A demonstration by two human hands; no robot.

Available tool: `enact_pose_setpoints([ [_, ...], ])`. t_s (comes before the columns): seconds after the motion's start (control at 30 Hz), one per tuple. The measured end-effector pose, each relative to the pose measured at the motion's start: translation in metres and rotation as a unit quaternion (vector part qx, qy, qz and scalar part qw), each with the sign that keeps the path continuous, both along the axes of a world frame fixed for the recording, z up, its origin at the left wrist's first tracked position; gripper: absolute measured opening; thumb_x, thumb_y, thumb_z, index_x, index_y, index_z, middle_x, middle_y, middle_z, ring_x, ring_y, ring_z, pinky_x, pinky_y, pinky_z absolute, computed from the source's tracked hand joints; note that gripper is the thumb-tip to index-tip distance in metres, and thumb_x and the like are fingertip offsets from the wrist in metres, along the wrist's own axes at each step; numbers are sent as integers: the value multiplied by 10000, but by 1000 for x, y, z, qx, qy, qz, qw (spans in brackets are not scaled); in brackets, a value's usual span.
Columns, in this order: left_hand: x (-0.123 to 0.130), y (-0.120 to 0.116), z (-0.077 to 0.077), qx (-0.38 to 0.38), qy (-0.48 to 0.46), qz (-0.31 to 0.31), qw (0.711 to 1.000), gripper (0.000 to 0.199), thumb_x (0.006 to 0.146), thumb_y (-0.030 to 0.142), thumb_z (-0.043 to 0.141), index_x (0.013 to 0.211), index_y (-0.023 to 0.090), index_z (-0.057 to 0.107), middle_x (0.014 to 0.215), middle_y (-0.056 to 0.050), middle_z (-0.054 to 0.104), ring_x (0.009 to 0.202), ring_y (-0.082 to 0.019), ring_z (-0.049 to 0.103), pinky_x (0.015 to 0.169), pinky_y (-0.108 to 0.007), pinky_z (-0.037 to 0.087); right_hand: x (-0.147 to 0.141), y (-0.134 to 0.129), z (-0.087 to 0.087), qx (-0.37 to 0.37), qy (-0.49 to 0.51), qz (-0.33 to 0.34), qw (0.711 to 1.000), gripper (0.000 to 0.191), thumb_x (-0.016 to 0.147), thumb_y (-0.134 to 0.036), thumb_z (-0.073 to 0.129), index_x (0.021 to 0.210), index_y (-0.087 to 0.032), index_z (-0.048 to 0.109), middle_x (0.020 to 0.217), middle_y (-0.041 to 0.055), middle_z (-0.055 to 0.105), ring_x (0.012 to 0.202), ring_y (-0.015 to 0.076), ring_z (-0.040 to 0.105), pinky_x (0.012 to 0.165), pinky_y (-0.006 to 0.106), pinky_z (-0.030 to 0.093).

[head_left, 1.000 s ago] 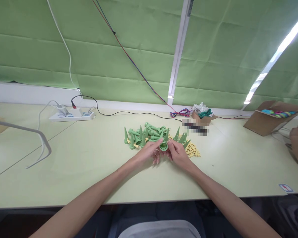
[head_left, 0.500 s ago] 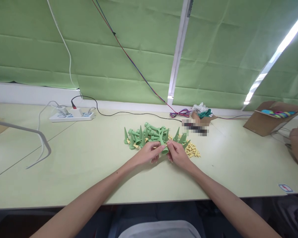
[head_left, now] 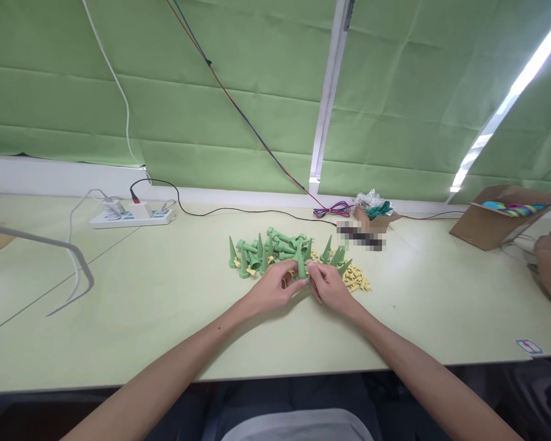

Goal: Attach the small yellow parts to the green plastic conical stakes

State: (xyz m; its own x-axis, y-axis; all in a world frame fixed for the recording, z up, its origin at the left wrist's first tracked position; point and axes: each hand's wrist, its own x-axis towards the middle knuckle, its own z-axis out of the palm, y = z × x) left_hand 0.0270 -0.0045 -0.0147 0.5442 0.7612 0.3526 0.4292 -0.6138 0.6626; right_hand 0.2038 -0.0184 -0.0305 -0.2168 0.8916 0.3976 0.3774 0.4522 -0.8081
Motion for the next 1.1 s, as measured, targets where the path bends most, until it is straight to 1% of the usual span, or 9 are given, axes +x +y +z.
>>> enact_pose_setpoints([
  [0.17, 0, 0, -1, 26, -2, -15, 1000, 246, 892, 359, 530, 746, 178, 451, 761, 3, 466, 643, -116, 455, 552, -225, 376, -1, -1, 3, -9, -1, 0, 1000, 624, 999, -502, 313, 448, -216, 365, 344, -28, 407, 389, 116, 404, 556, 272, 383],
  [0.27, 0, -1, -2, 43, -11, -33, 998, 192, 915, 319, 500, 794, 171, 506, 859, -27, 493, 691, -121, 478, 559, -219, 399, 0, 0, 3, -32, 6, 14, 999, 666, 1003, -489, 308, 397, -219, 365, 318, -24, 410, 355, 107, 404, 573, 262, 417],
  [0.37, 0, -3, -4, 73, -9, -47, 996, 121, 929, 250, 477, 920, 175, 572, 1014, -56, 522, 739, -120, 512, 606, -226, 427, 2, 2, 0, -61, 21, 38, 997, 687, 1003, -476, 305, 367, -223, 365, 293, -25, 400, 310, 95, 371, 528, 250, 418],
  [0.47, 0, -3, -4, 95, 1, -47, 994, 129, 931, 216, 474, 979, 192, 591, 1093, -61, 525, 785, -125, 536, 652, -239, 443, 3, 5, -4, -92, 49, 54, 993, 667, 1000, -446, 314, 370, -228, 337, 277, -29, 388, 275, 88, 337, 446, 240, 375],
  [0.6, -1, -2, -1, 91, 5, -54, 994, 146, 945, 232, 454, 906, 182, 586, 1011, -54, 540, 818, -142, 541, 680, -252, 450, 3, 9, -9, -122, 73, 54, 988, 612, 991, -403, 335, 404, -228, 320, 275, -38, 385, 253, 83, 326, 385, 229, 323],
  [0.7, -1, -2, 1, 84, 4, -59, 995, 172, 950, 245, 444, 849, 177, 565, 939, -49, 532, 815, -150, 533, 669, -255, 443, 4, 10, -12, -129, 70, 52, 988, 597, 985, -423, 337, 421, -228, 315, 274, -43, 380, 245, 82, 326, 374, 227, 311],
  [0.83, 0, -2, 1, 80, 2, -58, 995, 198, 946, 261, 454, 784, 174, 527, 878, -39, 503, 779, -148, 508, 636, -249, 415, 3, 8, -12, -117, 52, 44, 991, 605, 977, -458, 326, 419, -224, 314, 283, -41, 377, 258, 81, 334, 373, 226, 301],
  [0.93, 0, -1, -1, 76, -2, -56, 996, 233, 936, 270, 471, 725, 171, 488, 824, -25, 472, 717, -135, 467, 602, -246, 386, 0, 5, -10, -105, 37, 14, 994, 579, 961, -472, 339, 439, -224, 293, 302, -51, 348, 286, 77, 311, 371, 229, 263],
  [1.1, 2, -1, -2, 38, -10, -36, 999, 273, 896, 277, 520, 655, 168, 455, 729, 4, 433, 636, -116, 422, 566, -245, 346, -3, 4, -11, -67, 5, -10, 998, 512, 949, -422, 333, 481, -225, 272, 353, -55, 306, 362, 85, 281, 403, 243, 225],
])
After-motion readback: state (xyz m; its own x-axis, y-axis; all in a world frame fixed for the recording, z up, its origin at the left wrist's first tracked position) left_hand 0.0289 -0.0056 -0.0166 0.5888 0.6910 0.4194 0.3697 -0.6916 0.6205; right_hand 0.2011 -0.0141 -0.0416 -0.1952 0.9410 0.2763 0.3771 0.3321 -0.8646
